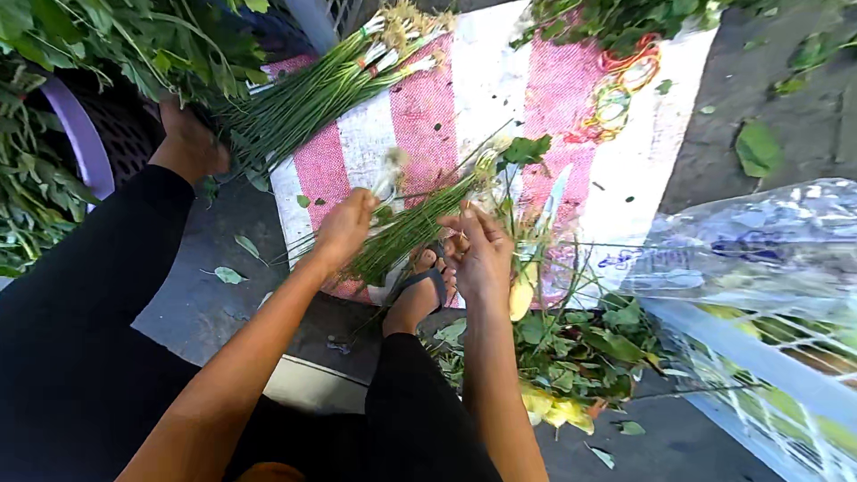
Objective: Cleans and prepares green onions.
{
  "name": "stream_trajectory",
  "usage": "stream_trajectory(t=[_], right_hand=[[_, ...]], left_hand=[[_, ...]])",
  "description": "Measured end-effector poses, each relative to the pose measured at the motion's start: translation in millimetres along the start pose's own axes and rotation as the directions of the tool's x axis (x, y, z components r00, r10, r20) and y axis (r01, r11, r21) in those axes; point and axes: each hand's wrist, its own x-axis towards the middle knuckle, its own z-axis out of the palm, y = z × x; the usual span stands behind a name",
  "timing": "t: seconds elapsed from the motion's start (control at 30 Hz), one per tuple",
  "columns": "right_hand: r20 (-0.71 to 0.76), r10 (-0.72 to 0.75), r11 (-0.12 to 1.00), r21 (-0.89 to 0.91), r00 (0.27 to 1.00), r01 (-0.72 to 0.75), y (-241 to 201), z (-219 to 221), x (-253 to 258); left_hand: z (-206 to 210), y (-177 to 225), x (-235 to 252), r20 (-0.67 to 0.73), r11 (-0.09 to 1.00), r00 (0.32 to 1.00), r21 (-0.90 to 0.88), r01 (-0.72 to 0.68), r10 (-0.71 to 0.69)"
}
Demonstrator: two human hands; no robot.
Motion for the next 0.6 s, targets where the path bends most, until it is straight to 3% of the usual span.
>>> stream_trajectory(t=[0.07,0.13,0.27,0.33,0.4,0.47,0.53,0.57,0.6], right_hand=[[0.005,-0.02,0.996,-0.085,1.0,0.02,15.4,8.0,5.4],[0.067,-0.075,0.948,-0.303,0.995,0.092,32.2,20.8,7.5],[0.077,-0.274,0.661,-0.709,0.959,0.246,50.3,58.8,41.7],[0.068,-0.261,0.516,-0.833,0.963,0.199,52.5,73.3,62.0],[0.052,-0.218,0.466,-0.872,0.975,0.151,48.9,79.0,71.2],[0.055,-0.209,0.552,-0.817,0.976,0.164,44.7,74.6,74.8],[0.083,-0.157,0.723,-0.669,0.984,0.172,38.8,63.5,70.6],[0.1,-0.121,0.808,-0.569,0.988,0.157,36.3,58.1,67.3],[0.117,-0.078,0.886,-0.448,0.99,0.123,33.0,53.9,62.6]], left_hand=[[-2.6,-21.9,10.5,-0.035,0.986,0.993,-0.124,0.108,-0.113],[1.7,-32.8,13.4,-0.061,0.987,0.989,-0.096,0.127,-0.133],[12.7,-41.1,18.3,-0.048,0.999,0.998,-0.013,0.04,-0.041],[13.4,-45.9,17.9,-0.017,0.996,1.0,-0.081,0.024,-0.025],[12.3,-51.5,18.5,-0.005,0.982,1.0,-0.188,0.006,-0.007],[11.2,-59.4,23.5,0.004,0.937,0.999,-0.349,-0.03,0.033],[7.5,-62.3,27.6,-0.003,0.897,0.996,-0.435,-0.081,0.088],[2.4,-50.0,26.2,0.0,0.918,0.998,-0.392,-0.058,0.063],[-7.4,-17.2,23.0,0.063,0.955,0.995,-0.281,0.091,-0.076]])
